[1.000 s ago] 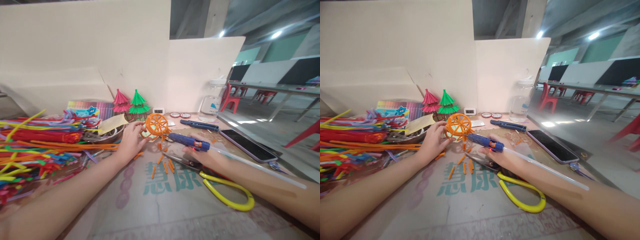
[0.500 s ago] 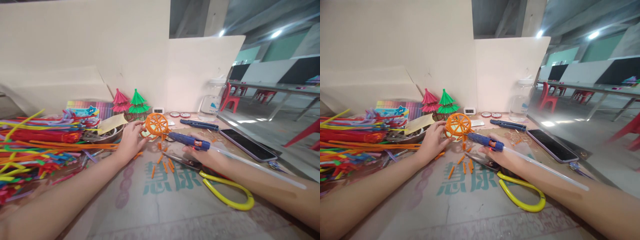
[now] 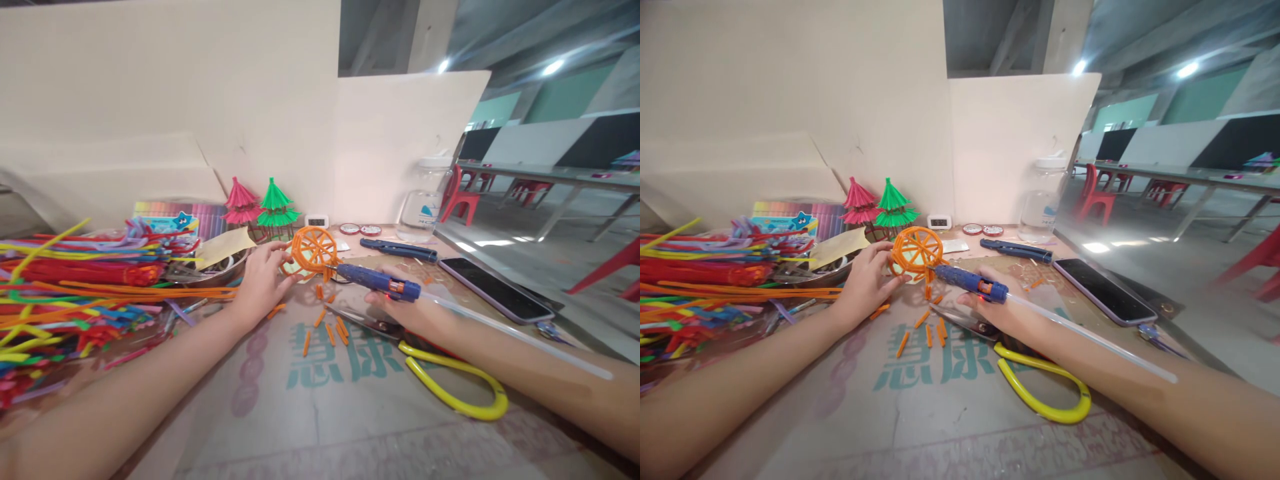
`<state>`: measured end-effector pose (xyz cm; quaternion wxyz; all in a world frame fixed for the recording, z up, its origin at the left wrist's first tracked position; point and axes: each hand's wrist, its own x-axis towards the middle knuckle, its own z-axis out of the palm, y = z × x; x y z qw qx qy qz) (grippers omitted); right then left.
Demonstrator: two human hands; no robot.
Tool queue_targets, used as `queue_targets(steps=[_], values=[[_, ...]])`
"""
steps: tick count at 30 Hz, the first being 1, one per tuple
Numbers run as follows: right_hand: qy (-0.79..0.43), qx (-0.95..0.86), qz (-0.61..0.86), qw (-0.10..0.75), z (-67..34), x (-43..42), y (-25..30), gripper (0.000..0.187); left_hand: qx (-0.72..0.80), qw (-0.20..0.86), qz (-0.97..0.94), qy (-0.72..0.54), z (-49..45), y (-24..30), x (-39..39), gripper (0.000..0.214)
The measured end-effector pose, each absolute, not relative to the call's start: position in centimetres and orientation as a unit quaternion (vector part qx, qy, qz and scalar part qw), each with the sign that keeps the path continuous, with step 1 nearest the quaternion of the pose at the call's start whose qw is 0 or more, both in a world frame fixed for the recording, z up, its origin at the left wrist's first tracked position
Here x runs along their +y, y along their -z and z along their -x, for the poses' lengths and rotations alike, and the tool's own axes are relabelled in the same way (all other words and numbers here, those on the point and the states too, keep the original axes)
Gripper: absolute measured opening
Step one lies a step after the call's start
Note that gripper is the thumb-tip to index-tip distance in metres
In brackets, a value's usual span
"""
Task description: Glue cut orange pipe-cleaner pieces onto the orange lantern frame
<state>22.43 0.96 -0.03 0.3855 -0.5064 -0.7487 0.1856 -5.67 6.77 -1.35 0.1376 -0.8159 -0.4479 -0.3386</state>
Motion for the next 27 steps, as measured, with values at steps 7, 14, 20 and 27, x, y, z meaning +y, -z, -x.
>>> queue_targets(steps=[7, 14, 20, 27], values=[[-0.173, -0.759, 0.503, 0.375, -22.9, 1.16, 0.5, 0.02, -0.447, 0.141, 0.818, 0.333, 5.69, 1.41, 6.76, 0.027], [-0.166, -0.758, 0.519, 0.359, -22.78, 0.94, 0.1, 0.018, -0.452, 0.134, 0.815, 0.336, 5.74, 1.44, 6.86, 0.025], [-0.175, -0.763, 0.511, 0.355, -22.66, 0.98, 0.11, 0.018, -0.46, 0.127, 0.809, 0.342, 5.74, 1.38, 7.01, 0.024], [-0.202, -0.747, 0.536, 0.338, -22.43, 0.64, -0.3, 0.017, -0.463, 0.122, 0.808, 0.343, 5.81, 1.37, 7.1, 0.023]])
